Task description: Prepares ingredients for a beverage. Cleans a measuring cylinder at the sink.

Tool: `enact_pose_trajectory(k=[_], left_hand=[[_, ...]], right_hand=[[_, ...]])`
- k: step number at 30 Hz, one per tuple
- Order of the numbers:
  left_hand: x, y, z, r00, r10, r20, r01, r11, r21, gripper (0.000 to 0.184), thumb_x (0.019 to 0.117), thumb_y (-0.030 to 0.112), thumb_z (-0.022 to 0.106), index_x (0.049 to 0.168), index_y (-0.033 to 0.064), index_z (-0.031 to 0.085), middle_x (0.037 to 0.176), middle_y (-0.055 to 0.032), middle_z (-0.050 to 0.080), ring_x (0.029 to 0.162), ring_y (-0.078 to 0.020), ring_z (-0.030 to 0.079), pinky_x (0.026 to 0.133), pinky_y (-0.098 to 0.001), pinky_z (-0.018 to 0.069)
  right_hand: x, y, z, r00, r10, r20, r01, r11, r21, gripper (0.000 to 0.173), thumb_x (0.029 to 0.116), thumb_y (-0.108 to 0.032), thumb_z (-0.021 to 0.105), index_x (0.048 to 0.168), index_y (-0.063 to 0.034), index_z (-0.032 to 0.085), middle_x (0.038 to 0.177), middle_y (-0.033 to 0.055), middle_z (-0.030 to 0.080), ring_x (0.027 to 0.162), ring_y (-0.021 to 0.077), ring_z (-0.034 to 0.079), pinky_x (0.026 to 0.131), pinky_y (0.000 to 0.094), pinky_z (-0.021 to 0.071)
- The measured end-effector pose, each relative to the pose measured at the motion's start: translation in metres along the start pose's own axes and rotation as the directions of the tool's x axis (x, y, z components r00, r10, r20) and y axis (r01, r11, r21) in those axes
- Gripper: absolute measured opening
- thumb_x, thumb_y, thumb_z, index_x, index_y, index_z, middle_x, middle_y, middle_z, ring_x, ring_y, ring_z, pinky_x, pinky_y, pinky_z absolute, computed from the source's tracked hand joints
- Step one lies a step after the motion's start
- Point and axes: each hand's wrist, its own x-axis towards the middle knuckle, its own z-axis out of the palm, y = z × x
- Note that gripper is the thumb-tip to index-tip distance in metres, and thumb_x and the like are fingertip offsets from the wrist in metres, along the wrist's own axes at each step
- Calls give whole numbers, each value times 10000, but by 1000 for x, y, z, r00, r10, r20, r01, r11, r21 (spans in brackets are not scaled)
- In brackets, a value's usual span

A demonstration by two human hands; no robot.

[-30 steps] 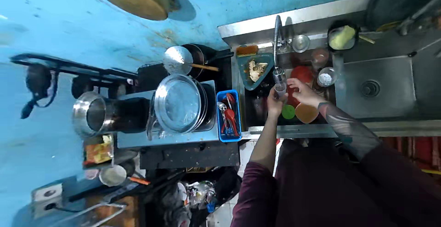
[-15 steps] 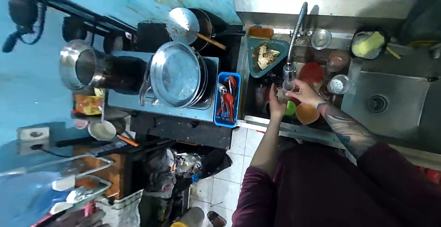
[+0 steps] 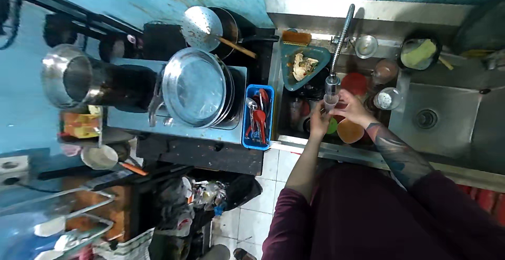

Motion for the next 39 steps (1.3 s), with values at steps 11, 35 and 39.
enact_pose_trajectory(k=[11, 35, 39], left_hand=[[9, 16, -1, 997, -49, 59, 57, 988, -140, 618, 931, 115, 749, 1477, 57, 464, 1368, -143, 615, 1218, -223, 643, 1036, -406, 561], [23, 14, -4, 1000, 14, 21, -12, 994, -108, 551, 869, 41, 796, 1371, 4, 573, 1303, -153, 654, 1182, -220, 662, 1024, -396, 571], [23, 11, -3, 1000, -15, 20, 17, 993, -120, 570, 865, 45, 803, 1381, 16, 563, 1278, -146, 667, 1160, -215, 674, 1009, -391, 580]], right_hand=[[42, -18, -28, 993, -116, 33, 113, 990, 85, 560, 1121, -414, 274, 1553, -86, 413, 1554, 60, 495, 1421, 152, 465, 1188, 380, 383], [-13, 17, -36, 995, -102, 10, 102, 970, -221, 396, 1039, -108, 502, 1431, -71, 538, 1238, 91, 684, 1161, 166, 648, 1015, 371, 537], [-20, 19, -36, 997, -64, -38, 57, 985, -163, 396, 1036, -98, 521, 1431, -74, 536, 1222, 83, 691, 1128, 162, 661, 987, 367, 551]])
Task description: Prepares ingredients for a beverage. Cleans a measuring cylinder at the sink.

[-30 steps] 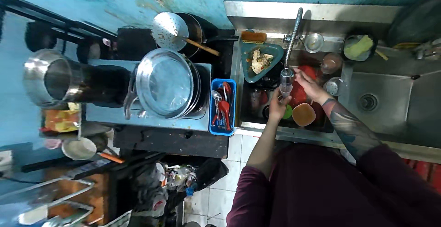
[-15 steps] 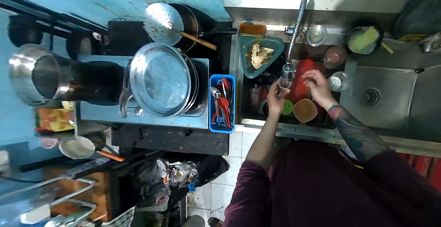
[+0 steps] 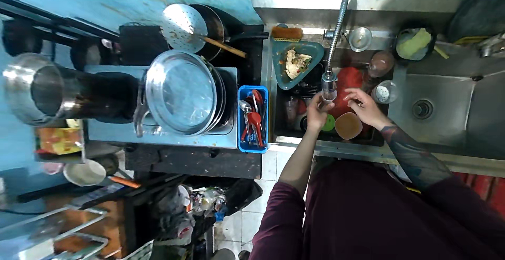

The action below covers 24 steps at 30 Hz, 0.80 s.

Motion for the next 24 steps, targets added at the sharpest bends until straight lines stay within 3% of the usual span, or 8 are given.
enact_pose_trajectory(k=[7, 10, 17, 21, 24], left_hand=[[0, -5, -1, 1000, -10, 29, 10, 1000, 2, 566, 870, 38, 795, 1385, 13, 561, 1284, -141, 670, 1173, -209, 669, 1022, -381, 572], [2, -7, 3, 999, -12, 41, 12, 1000, 5, 541, 871, 45, 793, 1365, 11, 578, 1261, -139, 681, 1158, -207, 674, 1018, -386, 573], [3, -2, 10, 1000, 23, 5, -23, 1000, -12, 562, 867, 16, 787, 1370, 4, 537, 1268, -145, 662, 1153, -216, 671, 1004, -384, 580], [0, -1, 8, 998, 57, -34, -52, 991, 123, 590, 870, 153, 818, 1387, 41, 556, 1315, -133, 639, 1202, -197, 638, 1047, -388, 546], [-3, -6, 7, 996, 87, -29, -80, 981, 175, 547, 885, 174, 801, 1358, 27, 568, 1281, -161, 618, 1151, -224, 635, 997, -392, 558]], right_hand=[[-33, 1, 3, 993, 110, -44, -107, 991, 75, 410, 1028, -60, 517, 1433, -118, 529, 1204, 66, 705, 1001, 181, 691, 873, 380, 583], [-39, 15, 7, 991, 112, -73, -104, 988, 110, 402, 1025, -67, 541, 1426, -102, 543, 1195, 79, 713, 1023, 187, 704, 896, 387, 596], [-66, 24, 11, 992, 79, -102, -66, 991, 120, 427, 1020, -53, 537, 1443, -115, 520, 1174, 68, 716, 890, 181, 702, 805, 358, 603], [-74, 21, 10, 986, 106, -126, -90, 988, 125, 431, 1024, -60, 547, 1451, -109, 516, 1189, 67, 716, 928, 192, 714, 829, 376, 614], [-76, 22, 8, 983, 114, -145, -94, 986, 140, 433, 1022, -54, 543, 1452, -105, 515, 1176, 68, 720, 915, 184, 711, 830, 372, 610]])
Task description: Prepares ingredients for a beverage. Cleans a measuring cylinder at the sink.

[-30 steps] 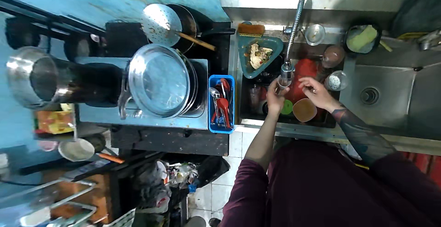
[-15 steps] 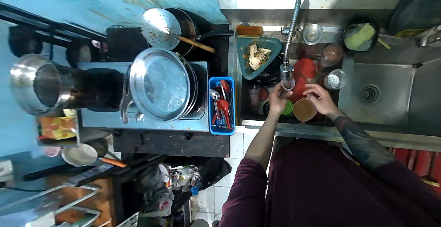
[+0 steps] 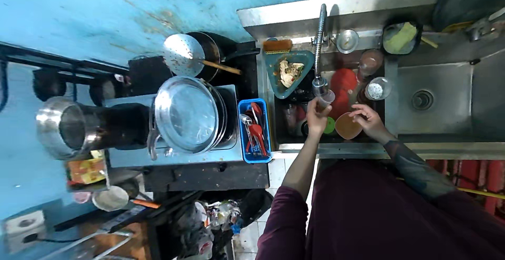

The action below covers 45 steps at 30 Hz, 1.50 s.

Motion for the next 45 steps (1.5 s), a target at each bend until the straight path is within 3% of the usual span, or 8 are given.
enact_pose_trajectory(k=[8, 12, 17, 23, 27, 31, 41, 45], left_hand=[[-1, -2, -6, 998, -52, 45, 59, 982, -181, 573, 893, 44, 766, 1409, 30, 518, 1284, -152, 637, 1117, -216, 670, 973, -384, 582], [-1, -2, -16, 988, -117, 104, 110, 991, 72, 585, 930, 149, 757, 1452, 58, 510, 1276, -140, 670, 1154, -216, 669, 1022, -406, 558], [4, 27, -32, 790, -604, 107, 176, 390, 904, 589, 923, 440, 689, 1344, 38, 600, 1245, -262, 653, 1133, -463, 641, 883, -678, 518], [1, 27, -20, 727, -687, 5, 88, 100, 991, 426, 912, 298, 693, 1226, 11, 667, 1276, -272, 628, 1136, -484, 622, 800, -674, 536], [5, 10, -44, 834, -541, 110, 152, 416, 896, 515, 911, 339, 722, 1349, 88, 624, 1297, -227, 649, 1175, -436, 632, 914, -665, 517], [2, -26, -48, 932, -244, 269, 183, 955, 234, 564, 904, 136, 780, 1418, 55, 563, 1343, -164, 639, 1226, -260, 631, 1063, -460, 522], [13, -11, -28, 988, -60, 140, 67, 997, -46, 547, 861, 5, 782, 1364, 39, 570, 1267, -130, 672, 1151, -204, 665, 1005, -391, 564], [16, -7, -21, 991, -1, 133, -3, 999, 32, 497, 841, -62, 748, 1310, 17, 604, 1244, -139, 687, 1137, -215, 676, 1010, -417, 563]], right_hand=[[1, 8, 1, 998, -36, -50, 39, 997, 63, 402, 1019, -56, 549, 1421, -65, 539, 1145, 81, 726, 940, 183, 710, 861, 372, 602], [-10, -2, -2, 999, 46, -28, -45, 998, 31, 426, 1037, -83, 533, 1460, -126, 510, 1175, 57, 717, 918, 173, 699, 831, 357, 596], [6, 17, 2, 999, -43, -25, 45, 997, 65, 406, 1015, -83, 539, 1415, -13, 530, 1157, 124, 712, 969, 182, 706, 889, 367, 594], [28, 21, 20, 986, 108, 126, -103, 994, -47, 358, 1047, -119, 529, 1395, -47, 571, 1302, 134, 660, 1219, 196, 632, 1044, 386, 523], [42, 16, 36, 966, 183, 183, -161, 979, -127, 368, 1056, -129, 483, 1410, -92, 576, 1431, 94, 598, 1316, 188, 573, 1107, 396, 475], [49, 7, 39, 981, 99, 168, -65, 979, -196, 438, 1040, -142, 510, 1478, -147, 514, 1481, 96, 550, 1323, 238, 564, 1105, 452, 479], [86, -43, 24, 860, -220, 461, 461, 723, -514, 401, 1048, -196, 561, 1443, -132, 536, 1192, 100, 706, 1059, 254, 705, 986, 472, 559], [102, -51, 40, 840, 110, 532, 348, 643, -682, 351, 1092, -344, 477, 1394, -215, 603, 1090, 172, 726, 1003, 395, 706, 905, 608, 542]])
